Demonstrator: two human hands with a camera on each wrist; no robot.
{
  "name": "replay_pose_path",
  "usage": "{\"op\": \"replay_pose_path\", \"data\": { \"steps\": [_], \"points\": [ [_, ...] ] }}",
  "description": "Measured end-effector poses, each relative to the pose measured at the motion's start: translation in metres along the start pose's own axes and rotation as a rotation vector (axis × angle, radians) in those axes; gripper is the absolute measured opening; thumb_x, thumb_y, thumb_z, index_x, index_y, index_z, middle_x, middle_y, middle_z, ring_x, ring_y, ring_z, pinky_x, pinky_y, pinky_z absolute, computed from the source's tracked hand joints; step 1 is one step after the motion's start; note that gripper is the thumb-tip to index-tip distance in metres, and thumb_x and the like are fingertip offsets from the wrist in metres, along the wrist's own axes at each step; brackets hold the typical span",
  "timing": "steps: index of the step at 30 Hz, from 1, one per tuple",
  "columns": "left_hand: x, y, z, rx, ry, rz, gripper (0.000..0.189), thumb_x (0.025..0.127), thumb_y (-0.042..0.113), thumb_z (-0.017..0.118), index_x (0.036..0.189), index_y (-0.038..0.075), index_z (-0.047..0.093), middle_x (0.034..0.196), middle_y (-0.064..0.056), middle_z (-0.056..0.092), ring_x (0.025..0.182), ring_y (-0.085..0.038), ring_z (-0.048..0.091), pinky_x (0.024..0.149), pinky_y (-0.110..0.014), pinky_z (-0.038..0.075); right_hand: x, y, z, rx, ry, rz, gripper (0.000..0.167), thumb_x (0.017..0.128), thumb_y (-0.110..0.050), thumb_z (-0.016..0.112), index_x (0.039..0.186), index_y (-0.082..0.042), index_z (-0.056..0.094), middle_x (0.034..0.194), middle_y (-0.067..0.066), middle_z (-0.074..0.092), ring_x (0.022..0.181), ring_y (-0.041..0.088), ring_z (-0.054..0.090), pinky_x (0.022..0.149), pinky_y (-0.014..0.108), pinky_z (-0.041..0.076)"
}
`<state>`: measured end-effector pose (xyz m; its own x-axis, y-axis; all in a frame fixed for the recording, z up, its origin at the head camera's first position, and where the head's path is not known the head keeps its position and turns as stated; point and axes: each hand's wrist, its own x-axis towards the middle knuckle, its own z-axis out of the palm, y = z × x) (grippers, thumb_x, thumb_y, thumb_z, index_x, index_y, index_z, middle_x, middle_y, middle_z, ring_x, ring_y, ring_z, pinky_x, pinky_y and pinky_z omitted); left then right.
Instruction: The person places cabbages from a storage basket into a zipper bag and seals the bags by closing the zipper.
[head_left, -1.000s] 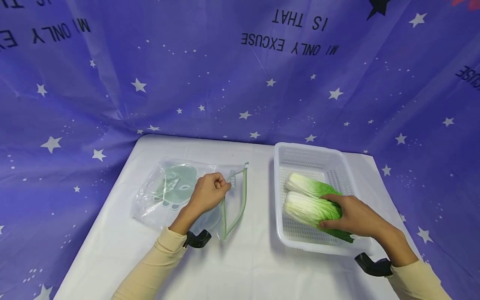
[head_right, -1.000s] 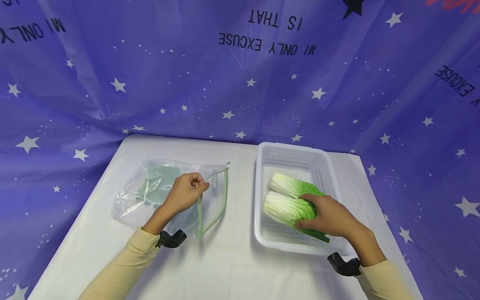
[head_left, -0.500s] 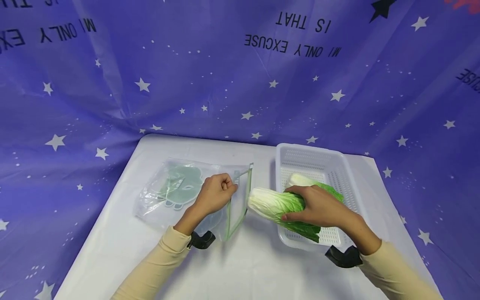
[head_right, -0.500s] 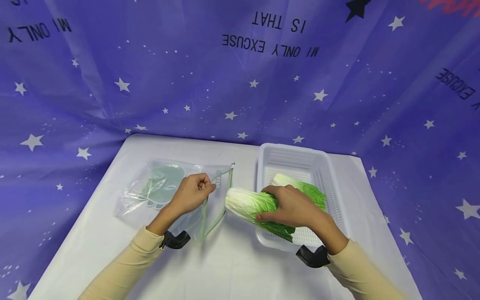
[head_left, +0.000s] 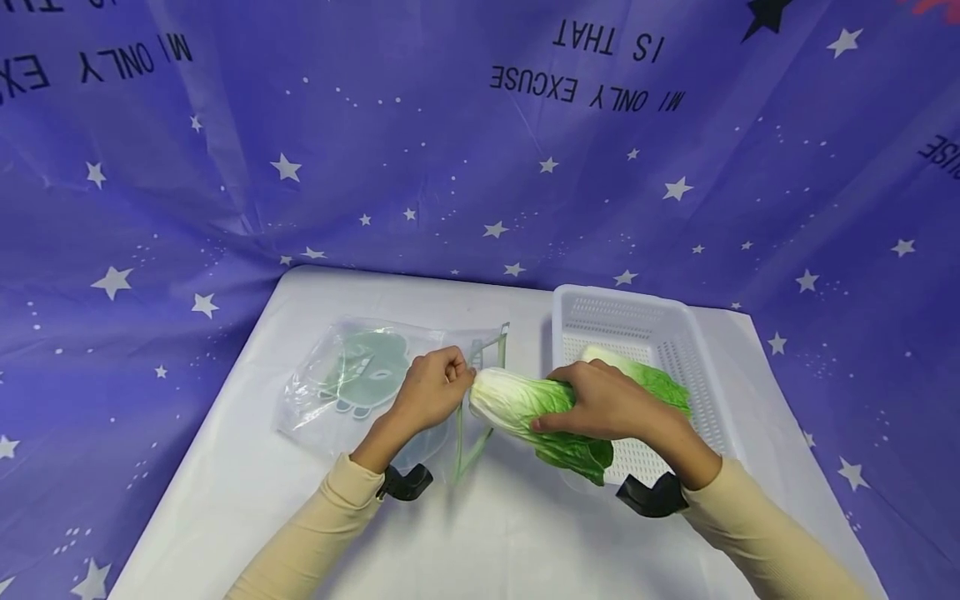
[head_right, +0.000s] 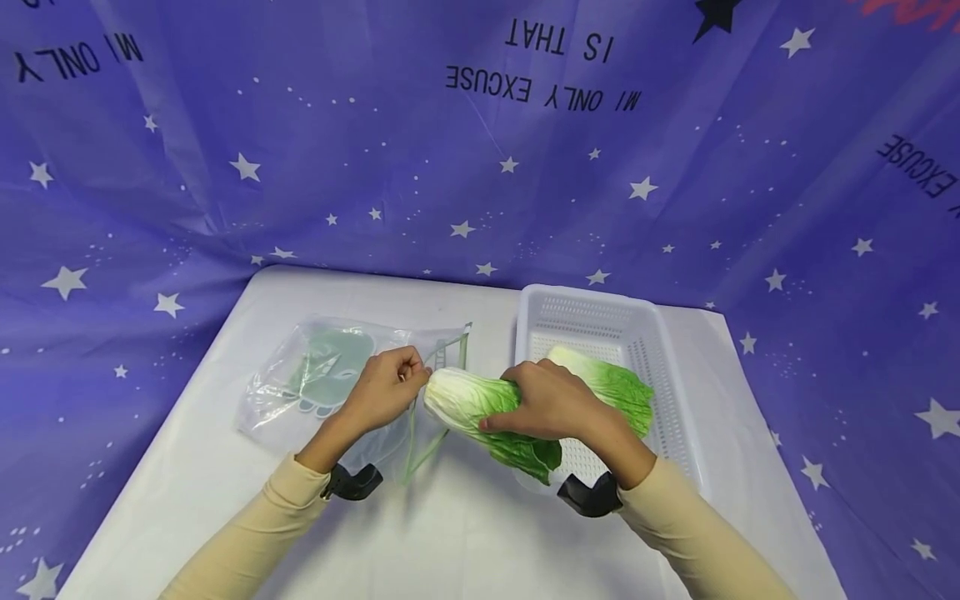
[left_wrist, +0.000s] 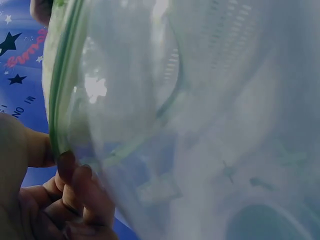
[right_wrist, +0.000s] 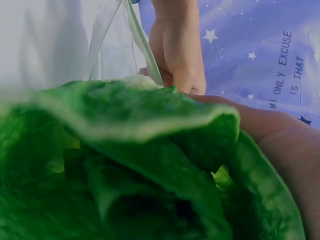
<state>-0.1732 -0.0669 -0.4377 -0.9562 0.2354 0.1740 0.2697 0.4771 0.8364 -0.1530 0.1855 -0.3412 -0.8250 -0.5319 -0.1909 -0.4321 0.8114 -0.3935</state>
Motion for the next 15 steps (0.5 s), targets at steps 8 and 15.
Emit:
{"op": "replay_pose_path", "data": {
  "steps": [8, 15],
  "points": [
    [0.002, 0.006, -0.001, 0.0, 0.027, 0.059, 0.025, 0.092, 0.019, 0.062, 0.07, 0.015, 0.05, 0.06, 0.004, 0.047, 0.047, -0.011, 0.039, 0.048, -0.029, 0.033, 0.009, -0.007, 0.004, 0.005, -0.009, 0.02, 0.039, 0.075, -0.054, 0.078, 0.077, -0.018, 0.063, 0.06, -0.01, 0.051, 0.054, 0.008, 0.046, 0.054, 0.03, 0.041],
    [0.0, 0.014, 0.0, 0.016, 0.004, 0.074, 0.024, 0.093, 0.02, 0.06, 0.071, 0.017, 0.05, 0.06, 0.006, 0.047, 0.047, -0.009, 0.038, 0.048, -0.028, 0.032, 0.021, -0.015, 0.009, 0.015, -0.028, 0.072, 0.042, 0.075, -0.053, 0.078, 0.064, -0.019, 0.056, 0.053, -0.009, 0.04, 0.049, 0.008, 0.037, 0.048, 0.028, 0.034]
  ]
}}
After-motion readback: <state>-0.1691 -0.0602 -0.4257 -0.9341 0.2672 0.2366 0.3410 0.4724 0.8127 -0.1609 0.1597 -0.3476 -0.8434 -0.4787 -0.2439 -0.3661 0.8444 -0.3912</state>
